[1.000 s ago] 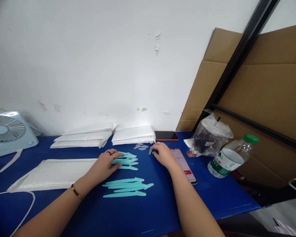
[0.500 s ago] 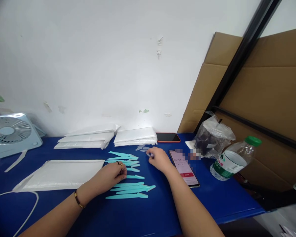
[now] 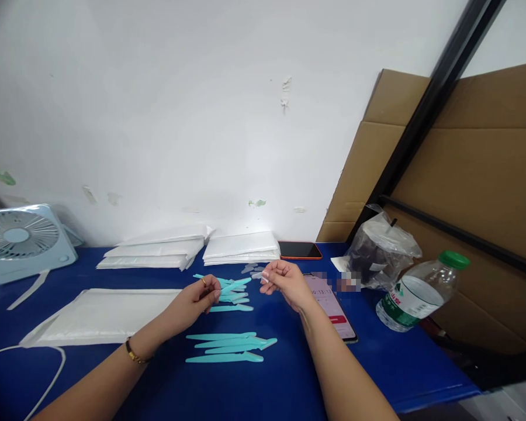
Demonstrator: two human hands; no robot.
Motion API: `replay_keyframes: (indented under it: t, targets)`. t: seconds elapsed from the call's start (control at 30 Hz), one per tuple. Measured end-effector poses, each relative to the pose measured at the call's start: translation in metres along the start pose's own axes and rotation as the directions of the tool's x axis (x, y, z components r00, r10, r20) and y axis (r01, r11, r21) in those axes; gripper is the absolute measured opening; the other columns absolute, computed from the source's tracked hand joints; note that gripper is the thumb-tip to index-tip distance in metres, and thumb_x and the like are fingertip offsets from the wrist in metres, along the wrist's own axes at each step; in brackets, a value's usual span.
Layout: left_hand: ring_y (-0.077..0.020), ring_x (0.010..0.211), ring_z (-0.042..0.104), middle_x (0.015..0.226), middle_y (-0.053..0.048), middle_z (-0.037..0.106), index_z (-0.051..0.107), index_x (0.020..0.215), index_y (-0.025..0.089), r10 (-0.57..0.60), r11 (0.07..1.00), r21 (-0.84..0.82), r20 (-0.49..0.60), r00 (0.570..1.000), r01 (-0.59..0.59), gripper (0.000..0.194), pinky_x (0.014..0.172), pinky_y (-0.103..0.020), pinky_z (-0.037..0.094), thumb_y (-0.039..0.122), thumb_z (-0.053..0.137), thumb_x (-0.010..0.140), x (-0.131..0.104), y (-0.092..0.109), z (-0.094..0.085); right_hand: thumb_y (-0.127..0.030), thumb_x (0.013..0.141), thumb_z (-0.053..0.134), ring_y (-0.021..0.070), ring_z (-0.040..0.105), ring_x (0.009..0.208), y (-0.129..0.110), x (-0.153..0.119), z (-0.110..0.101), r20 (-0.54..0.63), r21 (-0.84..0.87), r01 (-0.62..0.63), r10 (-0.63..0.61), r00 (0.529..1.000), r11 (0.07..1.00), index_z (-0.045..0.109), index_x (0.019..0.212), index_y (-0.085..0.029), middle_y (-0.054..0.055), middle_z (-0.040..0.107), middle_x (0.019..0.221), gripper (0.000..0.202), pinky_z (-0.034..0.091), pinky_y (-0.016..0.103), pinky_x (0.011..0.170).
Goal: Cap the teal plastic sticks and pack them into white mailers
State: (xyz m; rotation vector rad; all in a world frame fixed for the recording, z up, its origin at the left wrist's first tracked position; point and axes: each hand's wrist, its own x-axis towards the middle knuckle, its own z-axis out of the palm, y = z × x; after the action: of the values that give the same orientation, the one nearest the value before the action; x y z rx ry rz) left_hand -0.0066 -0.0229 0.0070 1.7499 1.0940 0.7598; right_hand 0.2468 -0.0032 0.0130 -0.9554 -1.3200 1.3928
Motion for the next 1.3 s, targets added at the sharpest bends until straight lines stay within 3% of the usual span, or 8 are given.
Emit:
replay_keyframes:
  t: [0.2,0.4,0.57,0.67,0.8,0.93,1.07,1.3]
  targets:
    - [-0.0092,0.056,0.041,0.065,0.005,0.042,0.045,0.082,0.020,0.014,1.000,0.016,-0.009,1.000,-0.014,0.018,0.053,-0.020,0.036,0.038,0.043,0.084,0.000,-0.002,-0.001,-0.035,0.071,0.069,0.0116,0.061,0.046,0.000,0.000,0.003,-0.055,0.034,0.011,-0.009,0.998,0.999,0.056,0.073,-0.014,0.001,0.064,0.060,0.025,0.043,0.018,0.041]
    - [-0.0096,0.057,0.041,0.064,0.005,0.042,0.045,0.080,0.020,0.039,0.996,0.083,-0.029,0.999,-0.037,0.018,0.054,-0.020,0.034,0.037,0.042,0.085,0.000,-0.002,0.000,-0.037,0.072,0.067,0.0127,0.061,0.046,0.007,-0.002,0.019,0.016,-0.002,-0.036,0.036,0.999,0.999,0.053,0.073,-0.014,0.000,0.062,0.059,0.027,0.042,0.019,0.040]
    - [-0.0114,0.059,0.045,0.065,0.004,0.048,0.047,0.080,0.020,0.059,0.961,0.274,-0.048,0.997,-0.044,0.017,0.057,-0.022,0.035,0.034,0.040,0.085,0.000,0.001,-0.001,-0.045,0.075,0.060,0.0112,0.056,0.042,0.015,-0.001,0.020,0.061,-0.276,-0.024,0.042,0.997,0.961,0.055,0.076,-0.015,0.000,0.062,0.062,0.030,0.038,0.020,0.039]
    - [-0.0149,0.069,0.051,0.072,0.000,0.056,0.051,0.079,0.020,0.056,0.879,0.477,-0.060,0.997,-0.021,0.017,0.064,-0.026,0.036,0.029,0.039,0.085,0.000,0.002,-0.003,-0.040,0.082,0.053,0.0108,0.055,0.051,0.019,0.005,0.011,-0.020,-0.626,0.097,-0.140,0.990,0.774,0.063,0.086,-0.017,0.002,0.062,0.074,0.025,0.042,0.024,0.050]
    - [-0.0208,0.089,0.053,0.095,-0.005,0.060,0.058,0.087,0.021,0.086,0.751,0.660,-0.098,0.991,0.000,0.014,0.075,-0.031,0.036,0.025,0.048,0.080,-0.001,0.006,-0.003,-0.023,0.080,0.053,0.0159,0.057,0.079,0.025,0.013,0.003,0.073,-0.879,0.175,-0.239,0.968,0.443,0.065,0.100,-0.021,0.006,0.057,0.094,0.023,0.044,0.028,0.074]
    - [-0.0171,0.081,0.054,0.095,-0.001,0.059,0.061,0.091,0.024,0.089,0.797,0.586,0.123,0.988,-0.145,0.018,0.070,-0.026,0.038,0.033,0.055,0.076,-0.009,0.014,0.001,-0.018,0.081,0.050,0.0158,0.056,0.081,0.028,0.016,0.007,0.092,-0.936,0.154,-0.203,0.975,0.316,0.063,0.088,-0.018,0.006,0.055,0.092,0.015,0.043,0.027,0.074]
    - [-0.0144,0.074,0.054,0.088,0.001,0.061,0.064,0.085,0.025,0.036,0.819,0.539,0.291,0.956,-0.195,0.014,0.061,-0.023,0.036,0.032,0.059,0.073,-0.016,0.018,0.007,-0.017,0.075,0.055,0.0142,0.054,0.073,0.026,0.011,0.007,0.054,-0.934,0.102,-0.147,0.988,0.341,0.060,0.077,-0.017,0.005,0.055,0.085,0.005,0.042,0.025,0.068]
    - [-0.0144,0.070,0.053,0.080,-0.001,0.061,0.061,0.076,0.021,0.001,0.769,0.632,0.149,0.989,-0.096,0.014,0.061,-0.024,0.035,0.026,0.049,0.080,-0.011,0.007,0.008,-0.021,0.074,0.057,0.0137,0.054,0.071,0.019,0.002,-0.001,0.061,-0.890,0.069,-0.032,0.998,0.451,0.061,0.074,-0.017,0.004,0.058,0.081,0.005,0.040,0.024,0.065]
